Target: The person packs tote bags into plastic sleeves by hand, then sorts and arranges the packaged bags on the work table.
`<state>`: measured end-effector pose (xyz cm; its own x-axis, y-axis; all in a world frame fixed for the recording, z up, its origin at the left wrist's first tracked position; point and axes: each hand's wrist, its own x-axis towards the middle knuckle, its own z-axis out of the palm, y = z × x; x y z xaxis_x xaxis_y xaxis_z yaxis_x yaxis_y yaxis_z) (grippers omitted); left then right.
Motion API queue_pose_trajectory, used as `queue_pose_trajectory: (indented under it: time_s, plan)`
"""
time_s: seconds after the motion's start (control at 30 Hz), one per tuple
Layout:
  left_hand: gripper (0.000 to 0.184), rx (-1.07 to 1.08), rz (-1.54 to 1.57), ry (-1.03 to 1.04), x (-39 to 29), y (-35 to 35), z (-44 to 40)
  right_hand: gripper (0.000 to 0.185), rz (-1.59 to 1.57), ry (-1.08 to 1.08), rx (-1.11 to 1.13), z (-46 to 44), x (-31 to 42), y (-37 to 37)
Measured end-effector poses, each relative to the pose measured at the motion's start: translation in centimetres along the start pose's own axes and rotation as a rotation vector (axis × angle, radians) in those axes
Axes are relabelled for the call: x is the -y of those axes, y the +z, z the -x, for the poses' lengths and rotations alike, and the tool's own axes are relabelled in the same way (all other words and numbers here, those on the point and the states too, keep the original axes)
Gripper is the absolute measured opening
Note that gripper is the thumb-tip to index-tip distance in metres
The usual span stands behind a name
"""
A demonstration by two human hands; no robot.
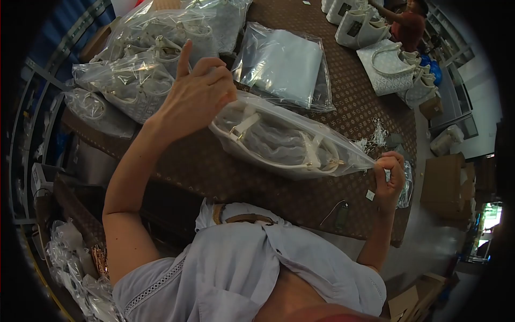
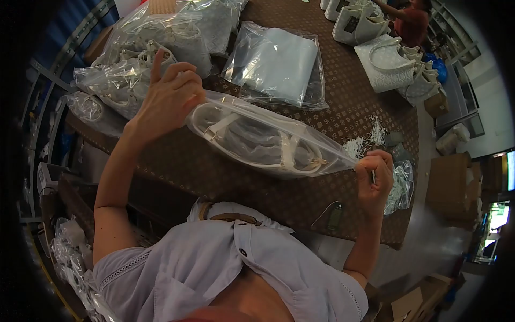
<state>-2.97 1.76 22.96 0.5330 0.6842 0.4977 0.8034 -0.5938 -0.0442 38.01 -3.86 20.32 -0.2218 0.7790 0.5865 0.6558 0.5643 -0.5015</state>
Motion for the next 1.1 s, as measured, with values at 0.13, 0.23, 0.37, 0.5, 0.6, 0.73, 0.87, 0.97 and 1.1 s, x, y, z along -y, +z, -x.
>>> queue_pose_trajectory:
  time_s: [0.13, 0.23, 0.37, 0.5, 0.6, 0.73, 0.87, 0.97, 1.1]
  plan:
    - [0.013, -0.006, 0.01, -0.041, 1.4, 1.8, 0.2, 0.014, -0.308, 0.226, 0.088, 0.8, 0.3, -0.9]
    - [0.032, -0.212, 0.086, -0.205, 0.7, 3.3, 0.7, 0.03, -0.622, 0.206, 0.232, 0.4, -1.0, -1.3]
    - [0.054, -0.646, 0.618, -0.466, -0.5, 7.6, 4.2, 0.053, -0.952, 0.461, 0.124, 0.8, -8.2, 3.1]
    - [0.057, -0.629, 0.687, -0.528, -7.2, 8.1, 4.6, 0.063, -1.321, 1.061, 0.368, 0.2, -9.9, 14.7]
    - [0.06, -0.621, 0.729, -0.583, -7.8, 8.8, 3.7, 0.065, -1.458, 1.036, 0.514, 0.2, -6.2, 14.5]
    - [0.063, -0.619, 0.786, -0.668, -7.4, 9.8, 2.2, 0.068, -1.705, 0.99, 0.804, -7.3, -1.1, 21.6]
    - [0.067, -0.614, 0.865, -0.752, -7.3, 10.7, 0.9, 0.072, -1.4, 0.53, 0.667, -10.6, 3.8, 20.8]
    - [0.07, -0.594, 0.938, -0.789, -8.1, 11.2, 0.7, 0.073, -1.135, 0.199, 0.664, -10.7, 4.1, 21.3]
    - [0.069, -0.634, 0.976, -0.814, -8.1, 14.6, 0.6, 0.074, -0.894, 0.031, 0.641, -9.1, 2.8, 24.3]
